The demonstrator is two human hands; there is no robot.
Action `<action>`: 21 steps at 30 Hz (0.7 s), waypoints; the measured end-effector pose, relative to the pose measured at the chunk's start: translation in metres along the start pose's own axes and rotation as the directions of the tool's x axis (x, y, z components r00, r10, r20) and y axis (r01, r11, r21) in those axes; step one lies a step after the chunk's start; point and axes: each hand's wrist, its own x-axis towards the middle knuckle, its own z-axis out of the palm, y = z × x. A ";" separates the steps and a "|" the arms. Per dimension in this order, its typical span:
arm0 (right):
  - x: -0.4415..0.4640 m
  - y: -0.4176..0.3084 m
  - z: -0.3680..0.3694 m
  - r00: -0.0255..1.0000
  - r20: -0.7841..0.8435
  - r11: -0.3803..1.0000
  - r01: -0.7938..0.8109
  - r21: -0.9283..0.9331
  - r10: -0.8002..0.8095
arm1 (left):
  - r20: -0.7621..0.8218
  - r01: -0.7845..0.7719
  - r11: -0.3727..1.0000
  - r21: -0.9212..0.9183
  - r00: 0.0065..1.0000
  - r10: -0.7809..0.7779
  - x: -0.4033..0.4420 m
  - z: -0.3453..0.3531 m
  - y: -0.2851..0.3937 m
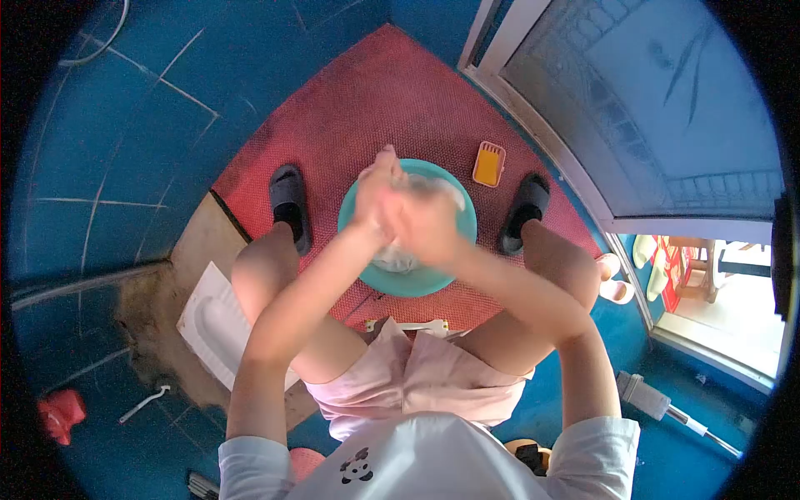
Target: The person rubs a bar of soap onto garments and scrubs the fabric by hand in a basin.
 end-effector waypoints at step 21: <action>0.045 0.042 -0.024 0.592 0.456 0.349 -0.785 0.511 0.664 | -0.026 0.086 0.991 0.101 0.996 -0.084 -0.025 0.038 0.031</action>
